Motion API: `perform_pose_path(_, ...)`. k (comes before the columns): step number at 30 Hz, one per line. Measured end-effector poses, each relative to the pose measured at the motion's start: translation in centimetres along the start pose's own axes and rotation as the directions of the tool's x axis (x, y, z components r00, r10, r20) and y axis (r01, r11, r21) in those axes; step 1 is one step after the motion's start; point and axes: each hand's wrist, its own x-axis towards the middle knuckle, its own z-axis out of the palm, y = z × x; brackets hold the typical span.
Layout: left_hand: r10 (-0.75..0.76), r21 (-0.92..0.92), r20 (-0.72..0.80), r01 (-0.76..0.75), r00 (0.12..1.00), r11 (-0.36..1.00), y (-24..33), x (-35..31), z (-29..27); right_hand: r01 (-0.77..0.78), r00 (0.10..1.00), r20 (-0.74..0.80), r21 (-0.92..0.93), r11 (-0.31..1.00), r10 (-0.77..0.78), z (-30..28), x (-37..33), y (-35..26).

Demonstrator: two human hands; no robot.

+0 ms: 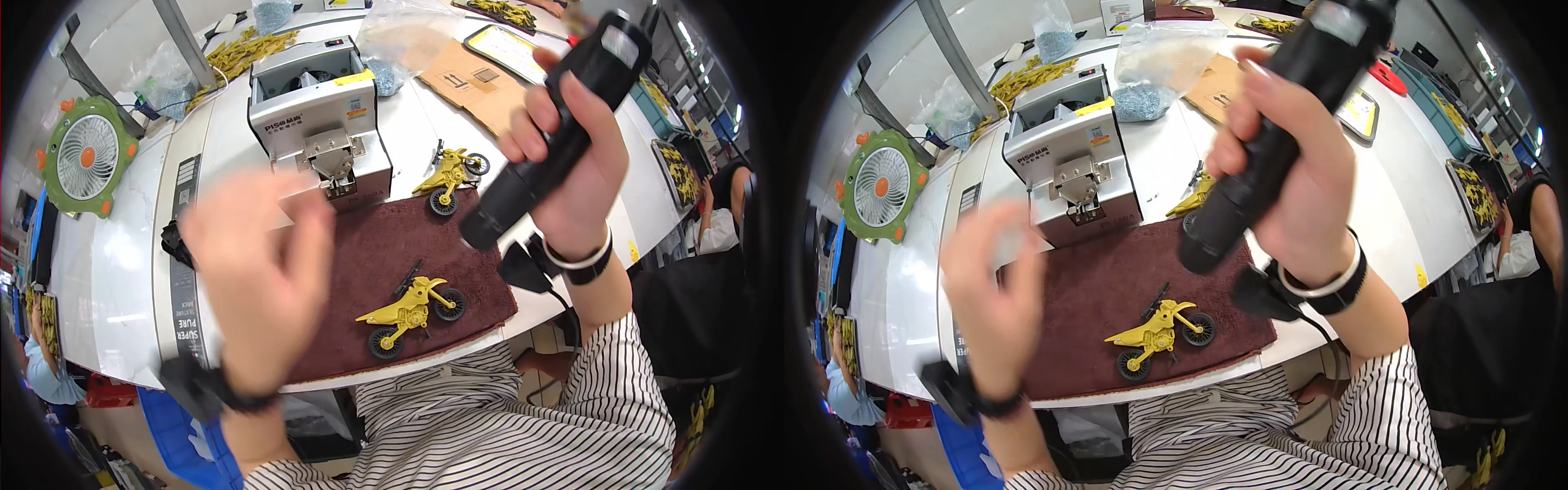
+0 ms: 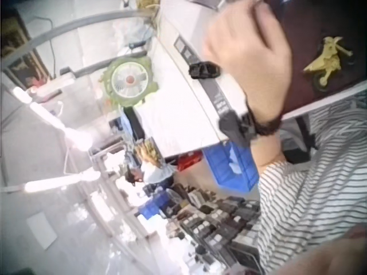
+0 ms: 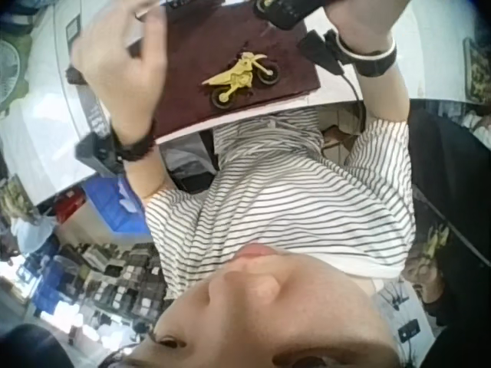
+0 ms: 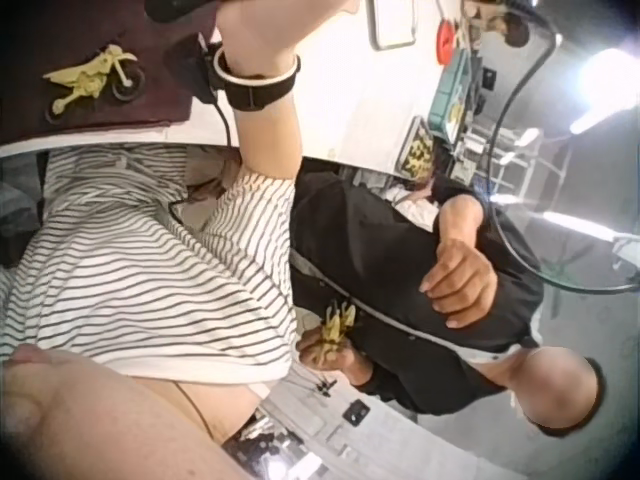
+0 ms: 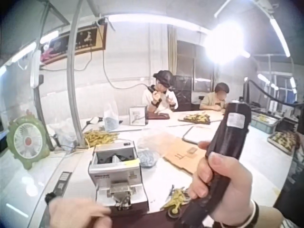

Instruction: Assembling small toy motorcycle models using an electric screwdriver at a workbench.

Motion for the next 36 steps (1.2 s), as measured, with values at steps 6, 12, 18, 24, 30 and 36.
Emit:
perform_pose_path(6, -0.076, -0.087, 0.411, 0.123, 0.909, 0.989, 8.6, -11.4, 3.2, 0.206, 0.978, 0.012, 0.034, 0.978, -0.206, 9.6, 3.4, 2.9)
perform_pose_path(12, -0.252, -0.361, 0.418, 0.414, 0.873, 0.836, 6.2, -11.9, 0.3, -0.211, 0.927, 0.316, -0.007, 0.978, 0.202, 7.5, 3.6, 3.1)
perform_pose_path(18, -0.445, -0.856, 0.22, 0.391, 0.868, 0.339, 2.6, -6.0, -0.7, -0.707, 0.667, 0.451, 0.135, 0.694, 0.592, 5.3, -0.7, 5.0)
perform_pose_path(24, -0.345, -0.909, 0.304, 0.379, 0.888, 0.176, 5.0, -5.4, 1.7, -0.652, 0.743, 0.237, 0.049, 0.756, 0.626, 5.9, -3.2, 5.6)
perform_pose_path(30, -0.321, -0.88, 0.339, 0.419, 0.884, 0.226, 6.5, -7.8, 3.1, -0.634, 0.724, 0.359, 0.008, 0.773, 0.589, 4.2, -3.1, 5.7)
perform_pose_path(36, -0.341, -0.849, 0.318, 0.426, 0.885, 0.313, 6.9, -9.7, 2.2, -0.579, 0.773, 0.373, 0.085, 0.811, 0.513, 3.7, -3.5, 3.8)
